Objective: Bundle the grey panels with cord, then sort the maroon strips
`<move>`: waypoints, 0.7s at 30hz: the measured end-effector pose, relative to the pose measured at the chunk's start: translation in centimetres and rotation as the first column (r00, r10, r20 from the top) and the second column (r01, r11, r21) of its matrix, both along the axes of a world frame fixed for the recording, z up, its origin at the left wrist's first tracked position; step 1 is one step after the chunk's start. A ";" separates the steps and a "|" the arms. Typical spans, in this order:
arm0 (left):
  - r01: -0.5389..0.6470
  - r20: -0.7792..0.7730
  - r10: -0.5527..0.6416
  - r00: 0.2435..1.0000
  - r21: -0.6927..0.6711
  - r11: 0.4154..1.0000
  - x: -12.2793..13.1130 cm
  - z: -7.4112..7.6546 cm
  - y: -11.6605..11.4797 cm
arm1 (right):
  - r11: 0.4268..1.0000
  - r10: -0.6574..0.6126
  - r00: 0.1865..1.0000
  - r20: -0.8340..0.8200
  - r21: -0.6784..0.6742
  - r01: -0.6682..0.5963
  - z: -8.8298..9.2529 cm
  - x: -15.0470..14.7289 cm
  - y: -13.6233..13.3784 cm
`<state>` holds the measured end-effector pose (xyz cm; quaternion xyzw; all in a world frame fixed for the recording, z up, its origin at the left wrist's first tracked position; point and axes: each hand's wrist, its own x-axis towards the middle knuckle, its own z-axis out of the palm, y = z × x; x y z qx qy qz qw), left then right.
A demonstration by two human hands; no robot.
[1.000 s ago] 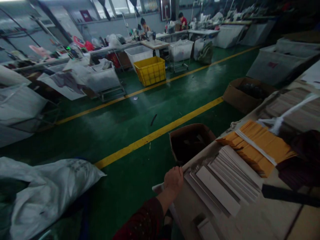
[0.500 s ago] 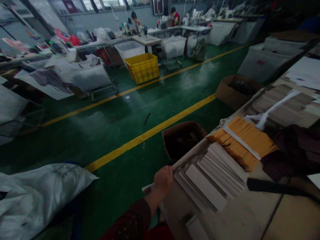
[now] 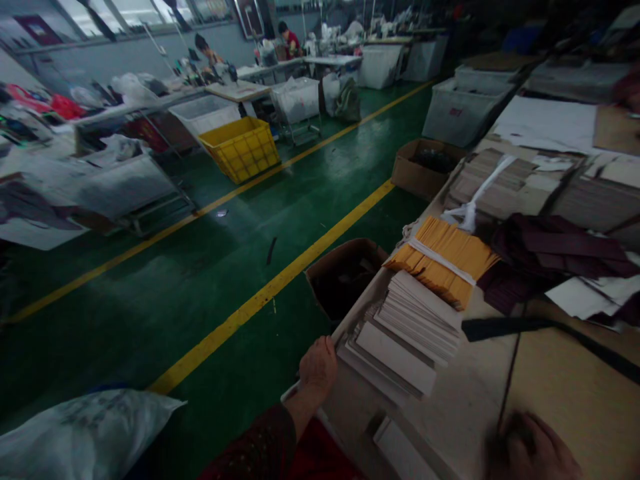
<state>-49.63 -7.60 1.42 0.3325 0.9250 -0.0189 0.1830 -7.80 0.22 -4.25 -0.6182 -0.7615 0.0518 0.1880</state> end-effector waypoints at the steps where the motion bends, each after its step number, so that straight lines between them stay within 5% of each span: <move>1: -0.001 0.008 0.001 1.000 0.004 1.000 0.0 0.0 0.0 | 0.999 -0.030 0.998 -0.049 0.022 0.031 1.6 -1.9 0.4; 3: -0.002 0.026 0.002 1.000 0.014 1.000 -0.1 0.1 -0.1 | 0.996 -0.079 0.977 -0.197 0.021 0.085 5.5 -7.0 0.7; 5: -0.002 0.057 0.000 0.998 0.025 1.000 -0.3 -0.1 -0.2 | 1.000 0.016 0.950 -0.311 -0.008 -0.020 9.0 -13.3 -0.1; 8: 0.003 0.148 -0.011 0.989 0.052 0.999 -0.7 -0.6 -0.6 | 0.974 0.219 0.884 -0.413 0.045 -0.220 11.1 -22.9 -3.4; 11: 0.001 0.288 -0.026 0.957 0.087 0.996 -1.1 -1.2 -1.0 | 0.938 0.307 0.826 -0.472 0.002 -0.347 9.0 -29.4 -7.7; 15: 0.014 0.512 -0.082 0.855 0.135 0.991 -3.4 -2.0 -1.6 | 0.943 0.273 0.853 -0.444 -0.051 -0.328 4.4 -32.7 -12.1; 18: 0.070 0.644 -0.162 0.747 0.166 0.984 -8.0 -2.9 -2.9 | 0.978 0.191 0.943 -0.271 -0.026 -0.206 2.4 -33.9 -13.3; 21: 0.103 0.675 -0.137 0.725 0.089 0.991 -15.1 -3.7 -5.6 | 0.987 0.156 0.984 -0.085 -0.035 -0.159 1.9 -35.1 -13.6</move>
